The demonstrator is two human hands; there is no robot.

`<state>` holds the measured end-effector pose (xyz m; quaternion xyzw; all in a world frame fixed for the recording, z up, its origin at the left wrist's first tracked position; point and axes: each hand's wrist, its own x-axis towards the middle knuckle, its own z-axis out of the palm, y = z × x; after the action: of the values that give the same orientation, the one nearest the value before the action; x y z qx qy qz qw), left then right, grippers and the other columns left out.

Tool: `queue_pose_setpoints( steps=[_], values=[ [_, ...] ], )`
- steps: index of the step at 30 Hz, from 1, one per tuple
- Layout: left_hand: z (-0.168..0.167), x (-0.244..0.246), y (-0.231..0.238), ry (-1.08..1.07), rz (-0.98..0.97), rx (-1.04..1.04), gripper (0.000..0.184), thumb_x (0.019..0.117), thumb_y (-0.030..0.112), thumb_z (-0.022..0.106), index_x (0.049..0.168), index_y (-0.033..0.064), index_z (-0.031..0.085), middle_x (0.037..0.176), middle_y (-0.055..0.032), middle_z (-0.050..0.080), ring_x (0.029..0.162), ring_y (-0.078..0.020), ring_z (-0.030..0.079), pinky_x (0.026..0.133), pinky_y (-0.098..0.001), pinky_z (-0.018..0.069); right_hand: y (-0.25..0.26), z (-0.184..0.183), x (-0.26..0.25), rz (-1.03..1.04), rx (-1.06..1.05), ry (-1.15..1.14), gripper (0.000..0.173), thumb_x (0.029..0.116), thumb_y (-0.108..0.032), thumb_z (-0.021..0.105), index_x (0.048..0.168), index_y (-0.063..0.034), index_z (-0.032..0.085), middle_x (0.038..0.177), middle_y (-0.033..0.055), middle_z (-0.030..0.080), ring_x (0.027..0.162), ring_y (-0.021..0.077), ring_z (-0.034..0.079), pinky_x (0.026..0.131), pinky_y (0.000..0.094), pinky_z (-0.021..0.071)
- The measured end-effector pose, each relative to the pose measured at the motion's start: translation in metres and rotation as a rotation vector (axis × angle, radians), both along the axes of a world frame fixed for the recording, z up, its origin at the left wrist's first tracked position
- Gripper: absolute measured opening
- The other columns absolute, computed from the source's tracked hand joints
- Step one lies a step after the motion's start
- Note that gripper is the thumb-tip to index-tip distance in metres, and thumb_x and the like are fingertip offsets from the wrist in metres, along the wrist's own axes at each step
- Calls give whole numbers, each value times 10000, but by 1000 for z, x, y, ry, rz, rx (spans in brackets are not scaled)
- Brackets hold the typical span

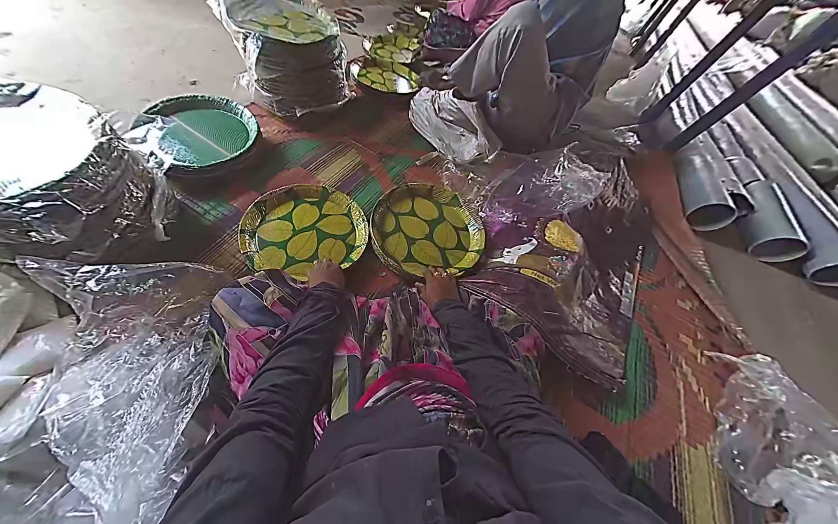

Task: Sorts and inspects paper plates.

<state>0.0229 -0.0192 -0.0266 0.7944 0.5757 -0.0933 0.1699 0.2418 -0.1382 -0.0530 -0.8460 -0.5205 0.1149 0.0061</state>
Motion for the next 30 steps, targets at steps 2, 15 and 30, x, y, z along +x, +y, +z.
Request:
queue_pose_setpoints(
  steps=[2,15,30],
  values=[
    [4,1,-2,-4,19,70,335,964,78,652,1249,-98,656,1442,-292,556,1383,-463,499,1073,-649,441,-4,1,-2,-9,71,10,515,1066,-348,543,1512,-94,510,1563,163,496,1492,359,397,1221,574,270],
    [12,-2,-11,-44,13,215,310,950,-14,620,1246,-99,647,1367,-306,601,1338,-460,547,1031,-603,500,-10,1,-5,-8,177,17,485,1050,-246,584,1466,-3,529,1539,233,496,1478,426,396,1196,607,300],
    [10,-24,-10,-752,-120,907,490,955,165,707,1401,-3,589,1417,-303,575,1384,-534,469,1131,-693,347,49,89,-28,320,897,-329,381,921,121,551,1252,24,712,1301,198,703,1194,425,670,1016,563,504]
  ],
)
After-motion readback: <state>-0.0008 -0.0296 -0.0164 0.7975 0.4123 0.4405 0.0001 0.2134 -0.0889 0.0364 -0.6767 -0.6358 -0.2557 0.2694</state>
